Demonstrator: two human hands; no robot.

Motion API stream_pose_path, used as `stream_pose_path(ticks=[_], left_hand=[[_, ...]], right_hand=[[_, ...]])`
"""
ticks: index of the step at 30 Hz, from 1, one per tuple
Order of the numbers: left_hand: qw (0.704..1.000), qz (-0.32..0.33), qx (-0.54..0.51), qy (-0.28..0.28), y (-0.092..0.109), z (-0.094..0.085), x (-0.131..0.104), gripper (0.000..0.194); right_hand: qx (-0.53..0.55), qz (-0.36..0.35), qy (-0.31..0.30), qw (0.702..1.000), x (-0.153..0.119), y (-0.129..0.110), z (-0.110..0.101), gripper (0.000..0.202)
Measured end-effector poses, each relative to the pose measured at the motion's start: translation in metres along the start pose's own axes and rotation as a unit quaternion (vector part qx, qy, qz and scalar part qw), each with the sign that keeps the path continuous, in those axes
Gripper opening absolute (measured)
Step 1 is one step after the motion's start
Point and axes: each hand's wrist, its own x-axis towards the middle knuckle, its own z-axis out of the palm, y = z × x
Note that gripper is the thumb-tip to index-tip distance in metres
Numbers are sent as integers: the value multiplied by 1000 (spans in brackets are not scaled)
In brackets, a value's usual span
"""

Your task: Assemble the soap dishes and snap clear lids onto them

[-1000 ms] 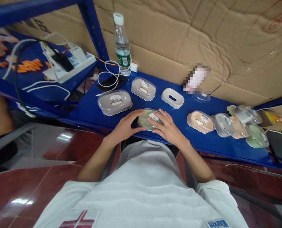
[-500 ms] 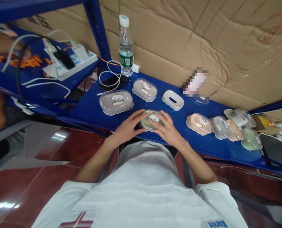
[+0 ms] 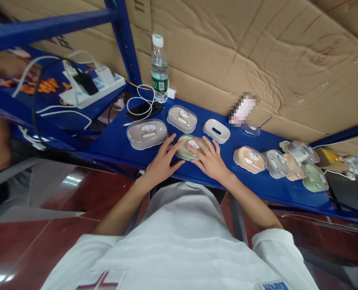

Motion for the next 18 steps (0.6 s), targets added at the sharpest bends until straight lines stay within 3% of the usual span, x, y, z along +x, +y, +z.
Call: stream_pose_path(ticks=[5, 9, 12, 14, 18], left_hand=[[998, 7, 14, 54, 1, 3, 0, 64], [998, 2, 20, 60, 3, 1, -1, 58], [999, -4, 31, 38, 3, 2, -1, 50], [999, 7, 46, 15, 2, 3, 0, 46], [989, 94, 96, -59, 8, 10, 20, 41]], right_hand=[[-35, 50, 17, 998, 53, 10, 10, 62], [-18, 111, 38, 993, 60, 40, -4, 67], [-1, 190, 1, 982, 34, 94, -35, 59], [5, 277, -70, 958, 11, 141, -56, 51], [17, 361, -94, 928, -20, 225, -75, 43]])
